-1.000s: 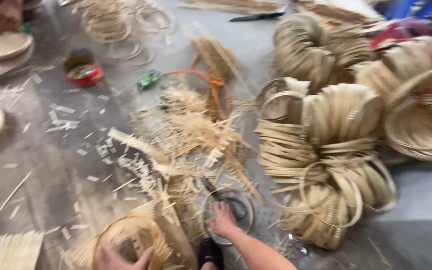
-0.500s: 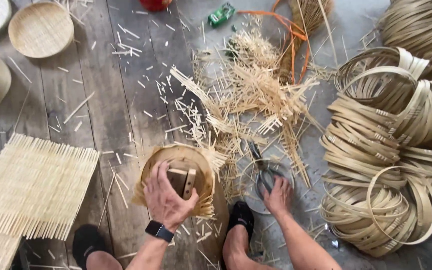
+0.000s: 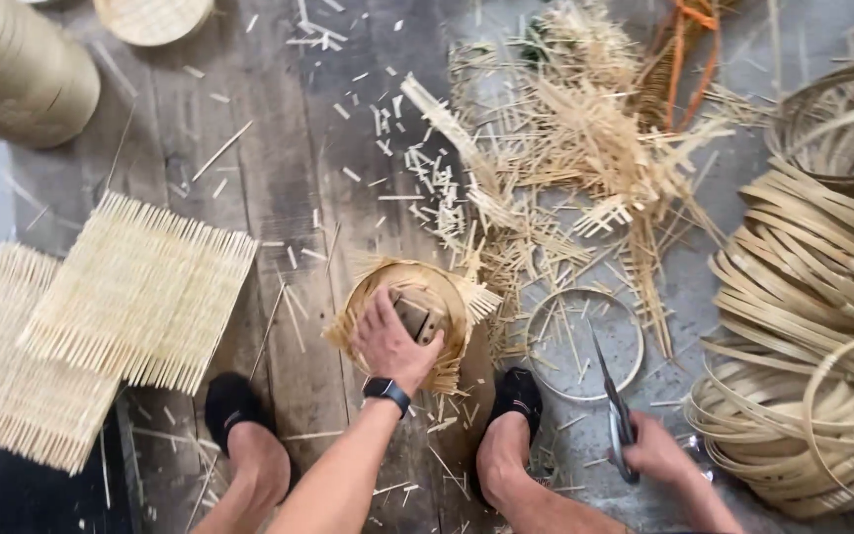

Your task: Manually assembling and trimming bamboo mats into circular basket components using scissors and specialized molds.

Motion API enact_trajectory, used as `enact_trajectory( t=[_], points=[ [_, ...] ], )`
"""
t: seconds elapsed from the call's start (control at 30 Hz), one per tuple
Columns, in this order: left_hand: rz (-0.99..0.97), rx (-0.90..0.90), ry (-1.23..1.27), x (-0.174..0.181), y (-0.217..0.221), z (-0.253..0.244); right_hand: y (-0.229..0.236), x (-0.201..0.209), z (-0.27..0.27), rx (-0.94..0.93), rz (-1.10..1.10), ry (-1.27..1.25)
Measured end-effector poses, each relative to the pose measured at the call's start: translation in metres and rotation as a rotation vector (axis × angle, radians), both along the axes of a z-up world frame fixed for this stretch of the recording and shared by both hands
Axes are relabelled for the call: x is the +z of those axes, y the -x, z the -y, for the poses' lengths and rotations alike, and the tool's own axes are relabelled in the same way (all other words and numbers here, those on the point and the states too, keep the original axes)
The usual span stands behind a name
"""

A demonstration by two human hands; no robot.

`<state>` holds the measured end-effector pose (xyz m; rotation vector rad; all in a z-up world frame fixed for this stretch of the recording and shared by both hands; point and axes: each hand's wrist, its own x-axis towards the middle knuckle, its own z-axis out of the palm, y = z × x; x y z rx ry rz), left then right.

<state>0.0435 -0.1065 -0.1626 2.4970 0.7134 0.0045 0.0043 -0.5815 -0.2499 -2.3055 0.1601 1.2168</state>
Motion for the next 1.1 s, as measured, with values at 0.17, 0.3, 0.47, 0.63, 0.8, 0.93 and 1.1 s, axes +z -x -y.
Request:
enact_trajectory(
  t=[0.17,0.3,0.47,0.63,0.8,0.93,1.1],
  points=[
    [-0.040,-0.238,0.028,-0.017,-0.008,-0.007,-0.011,0.086,-0.114,-0.086,0.219,0.232],
    [-0.048,-0.508,0.050,0.007,-0.007,-0.009,-0.060,0.088,-0.167,0.228,0.778,0.117],
    [-0.065,-0.533,0.075,0.013,-0.009,-0.010,-0.115,0.099,-0.232,0.423,0.801,0.259],
    [-0.086,-0.595,0.038,0.014,-0.007,-0.012,-0.126,0.039,-0.203,0.581,0.769,0.357],
    [-0.096,-0.679,0.021,0.011,-0.007,-0.013,-0.125,0.047,-0.196,0.569,0.826,0.300],
    [-0.109,-0.693,0.032,0.013,-0.008,-0.010,-0.125,0.091,-0.243,0.507,1.035,0.267],
    [-0.130,-0.621,-0.059,0.025,0.002,0.002,-0.132,0.026,-0.203,0.579,0.912,0.300]
  ],
)
